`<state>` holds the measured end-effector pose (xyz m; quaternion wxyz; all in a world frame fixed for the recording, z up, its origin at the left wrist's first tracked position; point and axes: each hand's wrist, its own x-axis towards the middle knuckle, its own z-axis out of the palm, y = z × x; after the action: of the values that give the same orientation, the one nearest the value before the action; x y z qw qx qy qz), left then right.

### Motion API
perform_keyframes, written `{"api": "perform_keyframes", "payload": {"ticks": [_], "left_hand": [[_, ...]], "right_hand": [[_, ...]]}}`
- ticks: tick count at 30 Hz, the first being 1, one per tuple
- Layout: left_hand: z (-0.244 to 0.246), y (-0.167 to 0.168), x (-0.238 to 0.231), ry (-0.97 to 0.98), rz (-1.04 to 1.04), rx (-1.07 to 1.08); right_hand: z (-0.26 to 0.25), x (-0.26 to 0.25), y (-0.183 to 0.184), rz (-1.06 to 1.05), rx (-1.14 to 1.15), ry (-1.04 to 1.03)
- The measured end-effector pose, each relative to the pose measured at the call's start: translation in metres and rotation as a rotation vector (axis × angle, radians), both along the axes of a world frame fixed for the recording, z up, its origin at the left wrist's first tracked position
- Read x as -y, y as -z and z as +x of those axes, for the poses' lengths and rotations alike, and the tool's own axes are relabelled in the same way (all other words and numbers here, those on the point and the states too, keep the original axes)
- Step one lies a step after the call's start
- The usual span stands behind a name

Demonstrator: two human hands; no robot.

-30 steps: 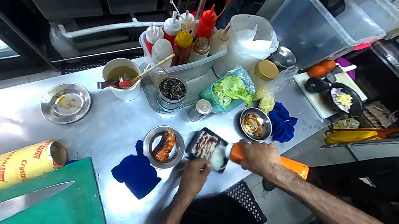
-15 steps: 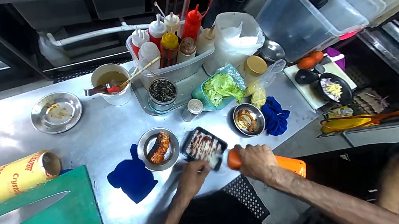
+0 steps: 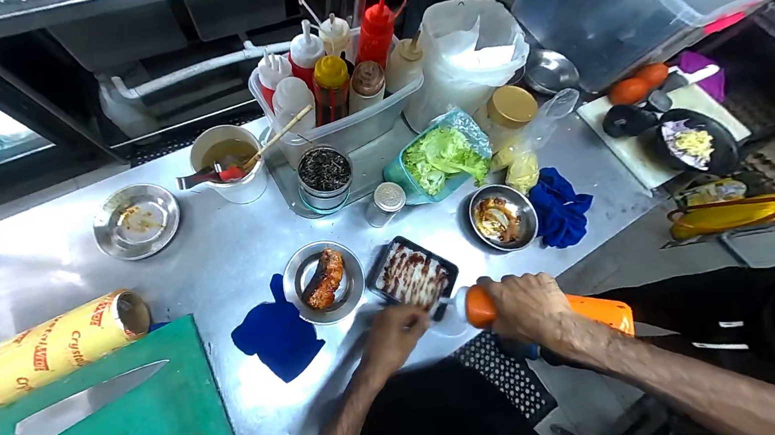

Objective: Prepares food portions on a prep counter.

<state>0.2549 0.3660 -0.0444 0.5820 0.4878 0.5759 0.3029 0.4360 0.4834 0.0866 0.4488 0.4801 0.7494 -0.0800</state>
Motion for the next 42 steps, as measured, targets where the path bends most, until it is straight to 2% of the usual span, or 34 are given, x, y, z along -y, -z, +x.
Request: {"api": "perform_keyframes", "payload": {"ticks": [3,6,9,12,14,16,18,19,21,22,24,26,28,32,34,37,39,42], "left_hand": [[-0.011,-0.009,0.014,-0.093,-0.004,0.058],[-0.026,-0.033,0.02,-0.338,0.093,0.146],[-0.044,-0.072,0.013,-0.575,0.292,0.291],[-0.056,-0.095,0.007,-0.547,0.4,0.393],[-0.055,-0.101,0.01,-0.48,0.4,0.259],[-0.047,-0.108,0.019,-0.525,0.353,0.035],[-0.046,-0.109,0.031,-0.714,0.336,-0.121],[-0.053,-0.11,0.031,-0.817,0.347,-0.115],[-0.076,-0.128,0.0,-1.008,0.274,-0.155],[-0.092,-0.128,-0.013,-1.066,0.257,-0.186],[-0.132,-0.087,-0.022,-1.13,0.432,-0.265],[-0.162,-0.061,-0.028,-1.207,0.447,-0.29],[-0.183,-0.042,-0.033,-1.248,0.373,-0.318],[-0.202,-0.003,-0.033,-1.224,0.216,-0.396],[-0.206,0.01,-0.032,-1.247,0.221,-0.414],[-0.204,0.013,-0.029,-1.261,0.247,-0.403],[-0.203,0.014,-0.024,-1.226,0.22,-0.415],[-0.202,0.014,-0.014,-1.193,0.171,-0.423]], "right_hand": [[0.007,-0.002,-0.003,-0.057,-0.066,0.047],[0.018,-0.023,-0.008,-0.107,-0.282,0.217],[0.014,-0.034,-0.014,-0.101,-0.721,0.345],[-0.023,-0.03,-0.041,-0.122,-1.244,0.431],[-0.061,-0.018,-0.057,-0.169,-1.564,0.403],[-0.097,-0.004,-0.063,-0.211,-1.784,0.26],[-0.122,0.005,-0.074,-0.329,-1.837,0.081],[-0.127,0.003,-0.078,-0.388,-1.84,0.009],[-0.117,-0.02,-0.075,-0.345,-1.896,0.012],[-0.103,-0.042,-0.065,-0.215,-1.896,0.067],[-0.064,-0.101,-0.029,0.16,-1.789,0.173],[-0.028,-0.159,0.008,0.391,-1.583,0.302],[-0.009,-0.203,0.034,0.409,-1.439,0.325],[-0.015,-0.254,0.071,0.307,-1.283,0.117],[-0.023,-0.271,0.087,0.352,-1.194,0.053],[-0.042,-0.283,0.094,0.458,-0.884,0.067],[-0.052,-0.286,0.095,0.458,-0.71,0.119],[-0.053,-0.291,0.083,0.394,-0.634,0.196]]}}
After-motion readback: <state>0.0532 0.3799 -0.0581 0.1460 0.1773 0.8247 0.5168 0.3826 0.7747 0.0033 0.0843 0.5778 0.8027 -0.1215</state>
